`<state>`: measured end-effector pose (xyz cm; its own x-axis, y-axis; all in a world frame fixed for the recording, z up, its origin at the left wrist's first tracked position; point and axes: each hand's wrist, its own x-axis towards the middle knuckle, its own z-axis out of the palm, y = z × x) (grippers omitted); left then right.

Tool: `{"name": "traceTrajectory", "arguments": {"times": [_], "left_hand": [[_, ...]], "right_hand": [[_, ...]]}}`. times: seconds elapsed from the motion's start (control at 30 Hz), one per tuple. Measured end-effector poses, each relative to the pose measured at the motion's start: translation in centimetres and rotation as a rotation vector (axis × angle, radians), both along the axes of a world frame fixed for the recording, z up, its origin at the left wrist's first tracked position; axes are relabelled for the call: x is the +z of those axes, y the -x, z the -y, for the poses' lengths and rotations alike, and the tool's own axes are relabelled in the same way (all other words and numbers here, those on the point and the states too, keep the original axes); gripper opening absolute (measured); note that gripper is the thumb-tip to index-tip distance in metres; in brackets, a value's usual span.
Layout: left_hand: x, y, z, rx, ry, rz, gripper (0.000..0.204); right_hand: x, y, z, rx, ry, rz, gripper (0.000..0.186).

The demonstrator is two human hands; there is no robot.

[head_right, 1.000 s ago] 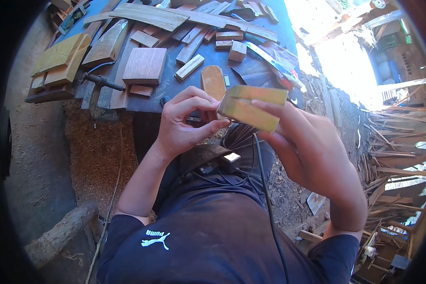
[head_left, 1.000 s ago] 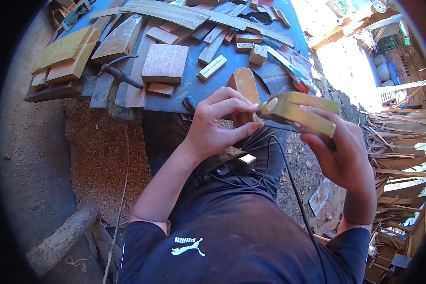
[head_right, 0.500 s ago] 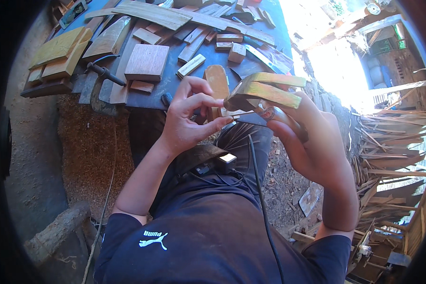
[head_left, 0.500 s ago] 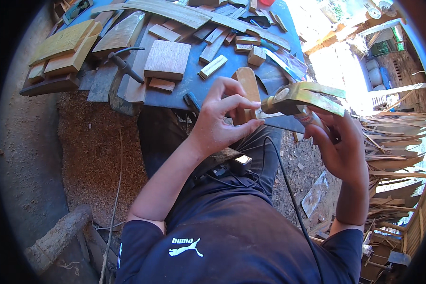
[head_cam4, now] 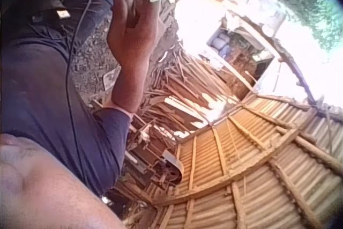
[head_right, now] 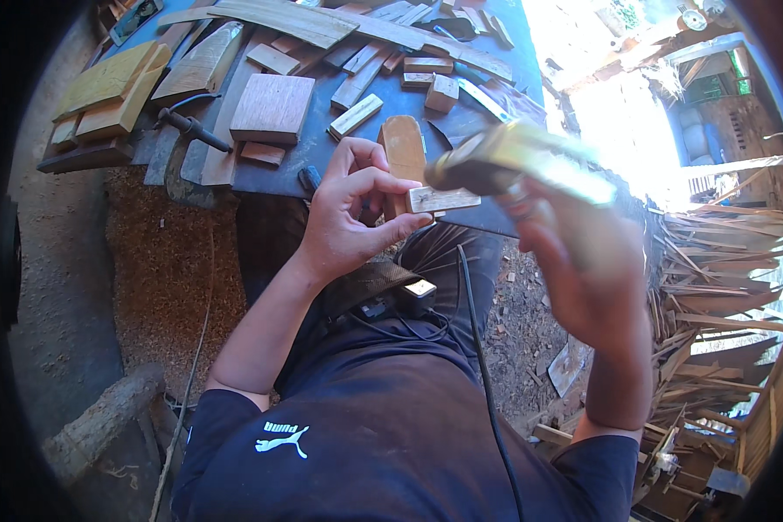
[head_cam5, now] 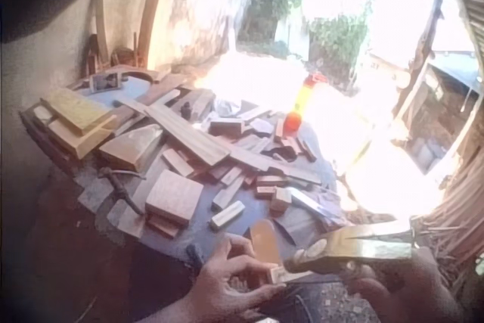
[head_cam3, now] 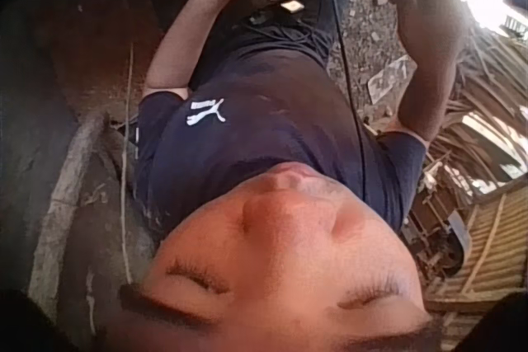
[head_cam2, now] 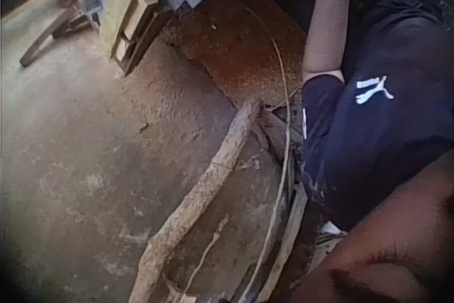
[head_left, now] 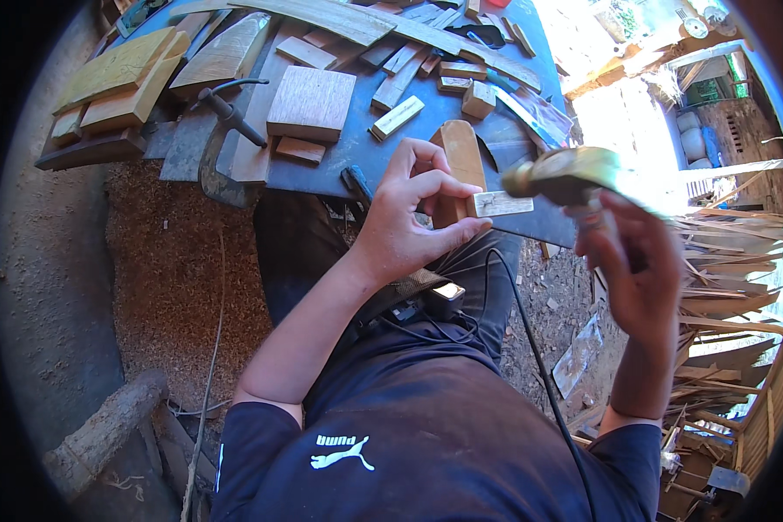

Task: Measure, mark, and assemble small wooden components using a hammer and pen.

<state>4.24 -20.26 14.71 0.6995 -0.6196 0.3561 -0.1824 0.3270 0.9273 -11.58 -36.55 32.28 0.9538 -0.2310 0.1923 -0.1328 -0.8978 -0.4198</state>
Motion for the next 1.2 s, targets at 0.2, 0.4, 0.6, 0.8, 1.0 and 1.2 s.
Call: {"name": "traceTrajectory", "arguments": {"times": [0.2,0.4,0.6,0.8,1.0,1.2], "left_hand": [[-0.8,-0.1,0.1,0.006,0.043,0.033,0.030],[-0.1,-0.1,-0.2,-0.030,0.005,0.022,0.031],[-0.9,-0.2,0.0,-0.026,0.005,0.077,0.035],[-0.9,-0.3,0.4,-0.008,0.015,0.034,0.033],[-0.5,-0.4,-0.1,-0.002,0.022,0.020,0.032],[-0.9,0.2,-0.1,0.015,0.003,0.077,0.032]], "right_hand": [[-1.0,0.2,0.2,0.121,-0.005,0.097,0.035],[-0.3,1.6,-1.6,0.052,-0.290,0.399,0.031],[0.9,-0.1,-0.9,0.215,0.093,-0.031,0.035],[-0.2,0.1,-1.1,0.135,0.098,-0.033,0.034],[2.3,1.5,-1.9,-0.082,-0.347,0.408,0.030],[0.4,-0.7,-1.4,0.125,0.006,-0.097,0.035]]}}
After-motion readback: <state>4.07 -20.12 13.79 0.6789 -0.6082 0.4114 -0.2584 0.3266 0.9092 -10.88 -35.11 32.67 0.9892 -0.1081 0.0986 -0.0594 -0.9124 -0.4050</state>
